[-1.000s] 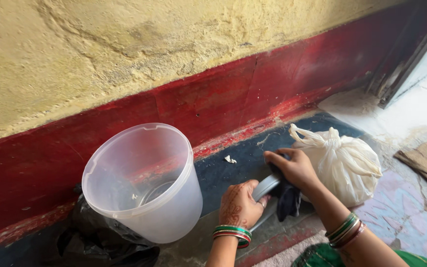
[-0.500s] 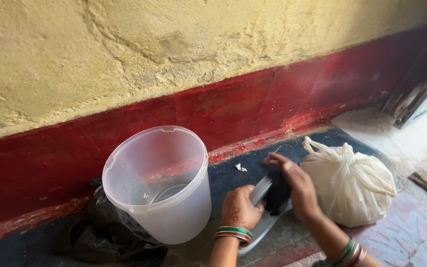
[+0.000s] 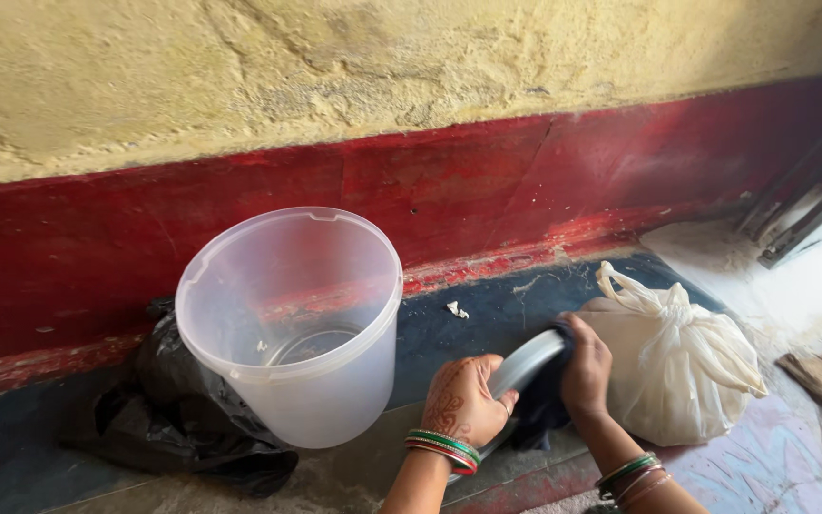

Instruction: The person wipes a metal lid with a dark cloth, then wipes the inside and outside of a translucent plastic bucket with the same cloth. The cleaned lid is placed against the wall, and the bucket remains on the floor.

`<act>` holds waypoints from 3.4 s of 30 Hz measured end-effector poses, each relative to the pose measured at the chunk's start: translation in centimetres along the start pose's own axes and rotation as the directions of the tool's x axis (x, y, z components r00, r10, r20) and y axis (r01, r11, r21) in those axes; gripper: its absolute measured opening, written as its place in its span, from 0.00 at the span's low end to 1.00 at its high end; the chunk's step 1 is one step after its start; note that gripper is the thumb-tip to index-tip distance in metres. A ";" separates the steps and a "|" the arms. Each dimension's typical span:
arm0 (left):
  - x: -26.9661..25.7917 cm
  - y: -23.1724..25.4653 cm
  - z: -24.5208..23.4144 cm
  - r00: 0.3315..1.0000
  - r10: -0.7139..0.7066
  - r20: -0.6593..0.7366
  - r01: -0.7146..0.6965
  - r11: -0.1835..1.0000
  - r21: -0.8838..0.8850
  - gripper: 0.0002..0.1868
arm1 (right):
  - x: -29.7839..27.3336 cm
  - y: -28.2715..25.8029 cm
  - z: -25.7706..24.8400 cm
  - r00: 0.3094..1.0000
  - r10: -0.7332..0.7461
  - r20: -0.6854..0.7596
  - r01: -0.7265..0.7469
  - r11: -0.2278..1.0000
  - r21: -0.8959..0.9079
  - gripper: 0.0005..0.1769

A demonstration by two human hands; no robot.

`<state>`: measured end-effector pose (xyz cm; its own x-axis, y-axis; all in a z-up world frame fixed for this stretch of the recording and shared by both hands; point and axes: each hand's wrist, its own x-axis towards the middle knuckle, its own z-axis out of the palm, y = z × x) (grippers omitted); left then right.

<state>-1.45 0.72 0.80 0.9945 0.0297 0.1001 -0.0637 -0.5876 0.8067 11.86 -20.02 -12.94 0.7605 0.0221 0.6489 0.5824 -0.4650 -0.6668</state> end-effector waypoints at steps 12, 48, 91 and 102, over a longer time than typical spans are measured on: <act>-1.1 1.8 -0.9 0.999 -0.028 0.018 0.027 0.999 0.047 0.21 | 2.2 -7.8 -2.2 0.999 0.051 -0.015 -0.049 0.994 0.094 0.15; 0.2 0.6 2.3 0.996 -0.074 -0.057 0.073 0.997 -0.008 0.13 | 3.8 -18.9 -2.6 0.918 -0.371 0.137 0.377 0.926 -0.018 0.11; -0.8 1.0 1.8 0.998 -0.053 0.042 0.062 0.967 -0.246 0.17 | 1.9 -6.9 0.3 0.944 0.312 -0.107 -0.210 0.820 0.532 0.15; 2.1 -5.8 6.3 0.843 -0.473 -0.258 0.363 0.852 -0.377 0.40 | -6.0 -9.2 4.2 0.759 0.623 0.189 -0.650 0.704 0.287 0.37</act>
<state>1.49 -0.88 -7.33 0.8467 0.5113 -0.1471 0.2759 -0.1855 0.9431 3.15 -12.14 -12.23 0.9944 -0.1053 0.0075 -0.0017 -0.0875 -0.9962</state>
